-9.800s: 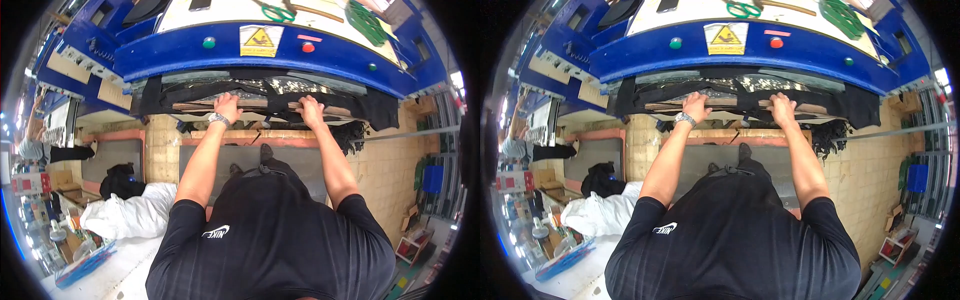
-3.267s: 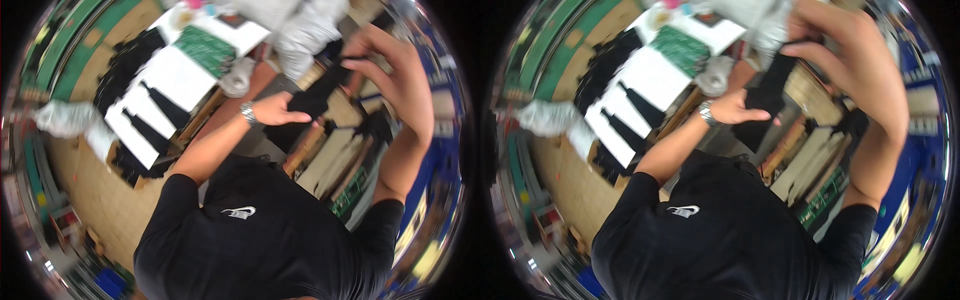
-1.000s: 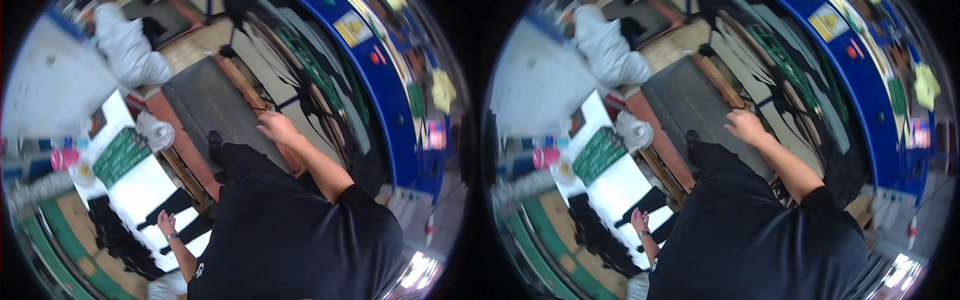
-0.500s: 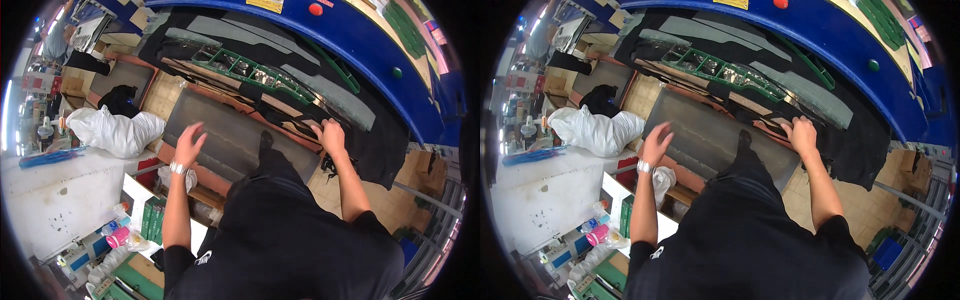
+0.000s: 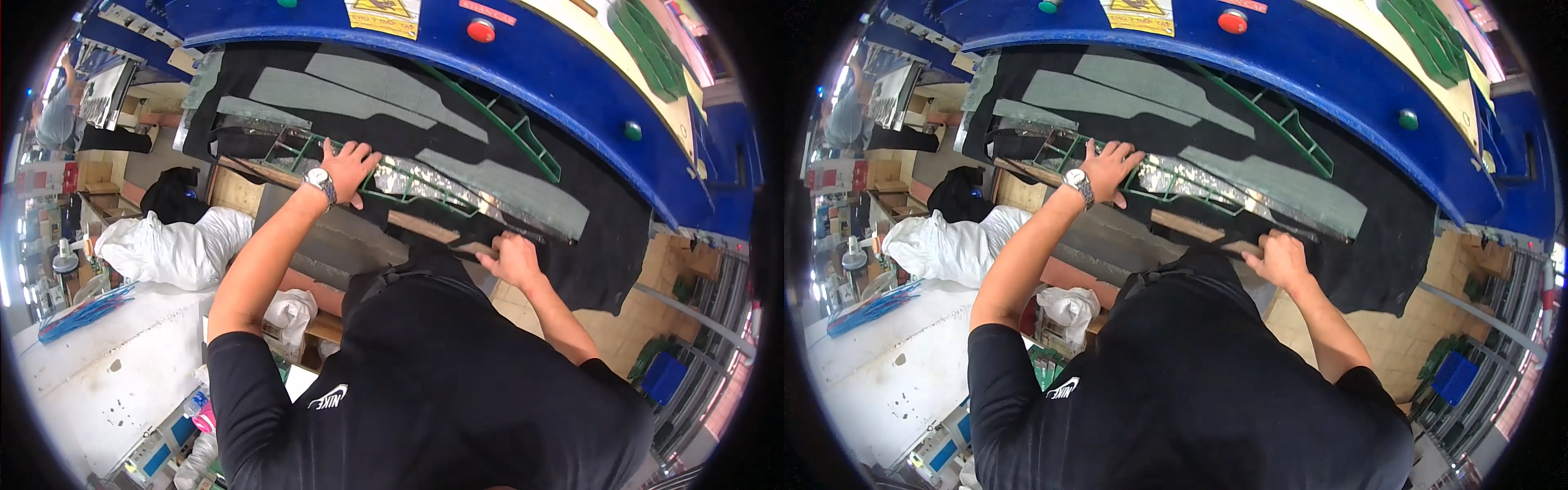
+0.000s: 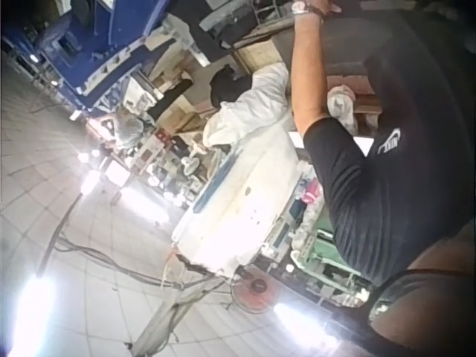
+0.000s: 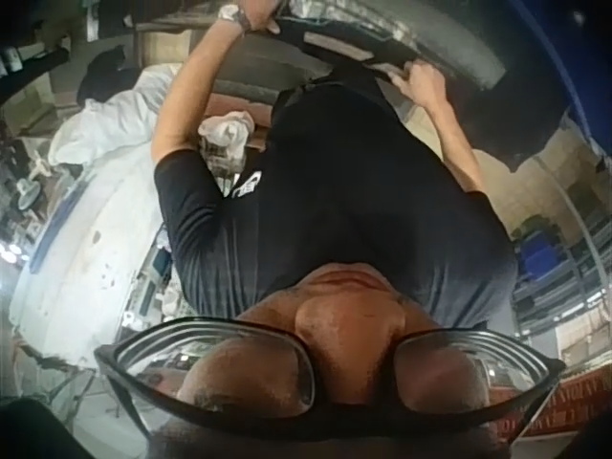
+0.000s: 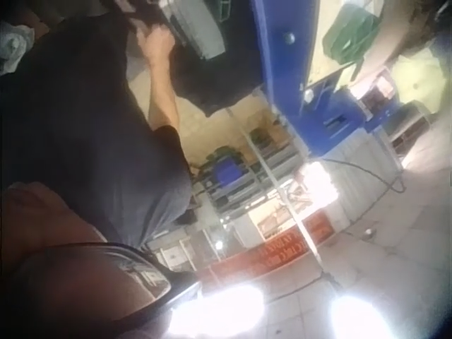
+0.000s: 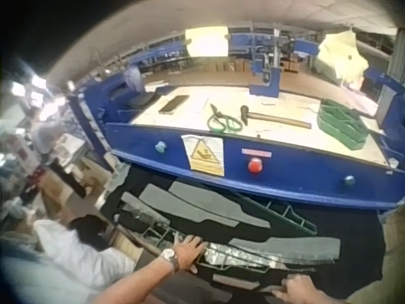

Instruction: Cutting shoe components from material sheets using a press and scissors, then organizing them with rubber bands.

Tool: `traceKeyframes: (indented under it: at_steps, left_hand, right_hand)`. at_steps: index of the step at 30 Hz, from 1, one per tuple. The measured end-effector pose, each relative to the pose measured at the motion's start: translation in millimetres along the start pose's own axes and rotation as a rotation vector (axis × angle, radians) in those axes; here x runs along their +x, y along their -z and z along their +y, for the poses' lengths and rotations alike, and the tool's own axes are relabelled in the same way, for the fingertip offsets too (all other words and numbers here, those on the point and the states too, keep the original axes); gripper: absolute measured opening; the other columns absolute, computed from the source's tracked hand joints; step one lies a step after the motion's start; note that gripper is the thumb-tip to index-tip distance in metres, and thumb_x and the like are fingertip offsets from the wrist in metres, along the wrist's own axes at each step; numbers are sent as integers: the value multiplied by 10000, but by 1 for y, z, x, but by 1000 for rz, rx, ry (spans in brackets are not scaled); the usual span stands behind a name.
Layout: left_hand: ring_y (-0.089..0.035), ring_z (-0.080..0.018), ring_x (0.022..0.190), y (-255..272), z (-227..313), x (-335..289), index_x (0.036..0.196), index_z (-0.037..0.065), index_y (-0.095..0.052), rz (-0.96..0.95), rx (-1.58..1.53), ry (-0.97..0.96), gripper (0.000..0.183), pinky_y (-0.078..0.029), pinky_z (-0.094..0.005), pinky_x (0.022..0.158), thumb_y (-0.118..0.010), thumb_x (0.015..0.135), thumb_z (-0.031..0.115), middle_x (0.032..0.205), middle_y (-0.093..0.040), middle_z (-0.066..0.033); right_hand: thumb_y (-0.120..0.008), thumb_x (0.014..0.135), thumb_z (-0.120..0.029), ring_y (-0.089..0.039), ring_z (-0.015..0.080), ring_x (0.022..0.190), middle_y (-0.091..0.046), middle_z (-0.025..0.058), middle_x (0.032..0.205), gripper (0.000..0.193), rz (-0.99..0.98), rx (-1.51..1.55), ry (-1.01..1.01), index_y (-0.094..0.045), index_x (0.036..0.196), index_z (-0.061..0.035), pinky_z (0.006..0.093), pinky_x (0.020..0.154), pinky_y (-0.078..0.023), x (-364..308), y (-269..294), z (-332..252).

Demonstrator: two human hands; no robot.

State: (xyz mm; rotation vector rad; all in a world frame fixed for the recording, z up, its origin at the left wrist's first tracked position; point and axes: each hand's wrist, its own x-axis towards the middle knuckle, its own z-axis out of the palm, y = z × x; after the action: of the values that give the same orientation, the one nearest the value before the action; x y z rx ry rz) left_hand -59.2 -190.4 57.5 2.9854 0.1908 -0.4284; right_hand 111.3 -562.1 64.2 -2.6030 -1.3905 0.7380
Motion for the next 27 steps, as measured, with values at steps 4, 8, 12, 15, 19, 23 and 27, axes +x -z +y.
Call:
traceKeyframes:
  at_steps: [4, 8, 12, 15, 19, 23, 27]
  left_hand:
    - [-491, -323, 1289, 8, -11, 10, 1410, 140, -514, -79, -33, -38, 1012, -305, -788, 1059, -957, 534, 386, 1317, -520, -71]
    - [-508, -321, 1263, 12, -18, 9, 1354, 89, -555, -93, -57, -103, 887, -351, -658, 1113, -919, 610, 406, 1264, -538, -90]
    - [-541, -337, 1168, 41, -22, -11, 1326, 67, -559, 74, -204, -129, 830, -423, -515, 1045, -902, 629, 361, 1232, -550, -107]
    - [-553, -338, 1111, 74, -28, -45, 1307, 58, -561, 268, -370, -48, 810, -443, -468, 975, -898, 640, 369, 1198, -569, -115]
    - [-575, -355, 1130, 91, -34, -122, 1289, 29, -566, 552, -663, 244, 782, -466, -424, 987, -915, 656, 329, 1206, -596, -149]
    - [-607, -157, 1100, 46, -27, -222, 1414, 2, -517, 754, -1422, 705, 761, -482, -321, 987, -867, 779, 232, 1245, -629, -62]
    - [-625, -65, 891, -21, -13, -296, 1324, 8, -603, 1022, -1843, 752, 487, -532, -240, 769, -650, 990, 359, 1059, -680, -10]
  right_hand:
    - [-775, 816, -422, -673, 358, 666, -667, 167, 660, 408, -391, 196, 33, -730, 740, -24, 430, 678, -542, 39, 45, 22]
    - [-750, 869, -247, -678, 350, 797, -688, 166, 849, 247, 229, 255, 129, -702, 868, -5, 424, 739, -541, 119, 91, 31]
    - [-814, 804, -414, -620, 396, 1110, -614, 185, 1249, 721, 518, -183, 58, -557, 1326, 14, 448, 971, -511, 207, 106, 25]
    - [-844, 746, -460, -628, 412, 1117, -611, 204, 1266, 792, 355, -205, -46, -547, 1310, 11, 475, 957, -517, 249, 116, 1]
    - [-832, 738, -432, -668, 387, 1111, -670, 271, 1182, 713, 102, -104, 43, -591, 1202, 53, 469, 926, -538, 272, 122, -8]
    - [-862, 712, -362, -707, 378, 1059, -715, 274, 1096, 783, -191, 157, 186, -581, 1285, 90, 415, 935, -535, 236, 128, -91]
    - [-886, 693, -247, -673, 379, 1123, -676, 276, 1195, 763, -221, 92, 536, -564, 1294, 96, 414, 968, -519, 205, 131, -195]
